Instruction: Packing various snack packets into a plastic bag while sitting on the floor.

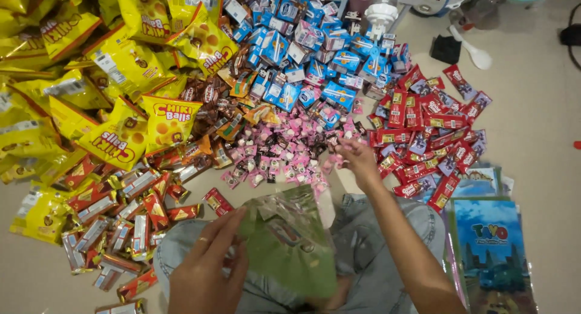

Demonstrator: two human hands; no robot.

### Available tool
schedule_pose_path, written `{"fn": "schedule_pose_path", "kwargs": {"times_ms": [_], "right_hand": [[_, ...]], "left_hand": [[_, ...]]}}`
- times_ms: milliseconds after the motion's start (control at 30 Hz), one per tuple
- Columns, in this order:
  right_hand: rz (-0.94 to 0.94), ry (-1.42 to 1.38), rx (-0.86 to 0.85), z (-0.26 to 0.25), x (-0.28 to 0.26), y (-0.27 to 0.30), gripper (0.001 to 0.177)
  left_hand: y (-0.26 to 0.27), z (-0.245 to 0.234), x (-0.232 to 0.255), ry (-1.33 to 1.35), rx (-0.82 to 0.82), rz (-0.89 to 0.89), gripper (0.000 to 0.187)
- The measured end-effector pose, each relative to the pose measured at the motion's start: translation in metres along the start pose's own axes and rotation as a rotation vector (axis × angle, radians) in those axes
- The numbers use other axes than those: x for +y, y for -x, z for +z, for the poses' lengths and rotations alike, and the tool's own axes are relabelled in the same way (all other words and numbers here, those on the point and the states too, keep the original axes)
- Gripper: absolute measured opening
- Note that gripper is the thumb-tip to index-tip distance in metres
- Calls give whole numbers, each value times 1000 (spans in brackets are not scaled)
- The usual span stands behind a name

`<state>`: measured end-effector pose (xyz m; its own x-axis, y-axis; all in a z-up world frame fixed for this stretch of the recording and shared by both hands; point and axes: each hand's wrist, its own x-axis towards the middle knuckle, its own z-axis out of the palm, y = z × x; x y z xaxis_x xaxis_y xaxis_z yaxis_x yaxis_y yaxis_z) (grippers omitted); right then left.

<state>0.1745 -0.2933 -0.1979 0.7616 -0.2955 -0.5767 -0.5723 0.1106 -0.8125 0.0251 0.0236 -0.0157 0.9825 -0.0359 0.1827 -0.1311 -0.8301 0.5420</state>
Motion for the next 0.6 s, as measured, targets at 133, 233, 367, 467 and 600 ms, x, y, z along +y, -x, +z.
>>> {"fn": "schedule_pose_path", "kwargs": {"times_ms": [133,233,367,467,600], "right_hand": [[-580,169,-305,-30,-71,121,22],[-1104,257,-737,-36,-99,192,14],[-1368,713,-1051,-13,-148,273,35],[-1483,1182,-799,3,-114,274,18],[-1471,1339,-598,7,-106,269,27]], "left_hand": [[7,-1,13,-33,-97,21,67],[18,-4,23,12,-172,30,74],[13,-10,30,81,-222,51,66],[11,-13,36,69,-202,8,63],[13,-12,32,70,-176,19,61]]}}
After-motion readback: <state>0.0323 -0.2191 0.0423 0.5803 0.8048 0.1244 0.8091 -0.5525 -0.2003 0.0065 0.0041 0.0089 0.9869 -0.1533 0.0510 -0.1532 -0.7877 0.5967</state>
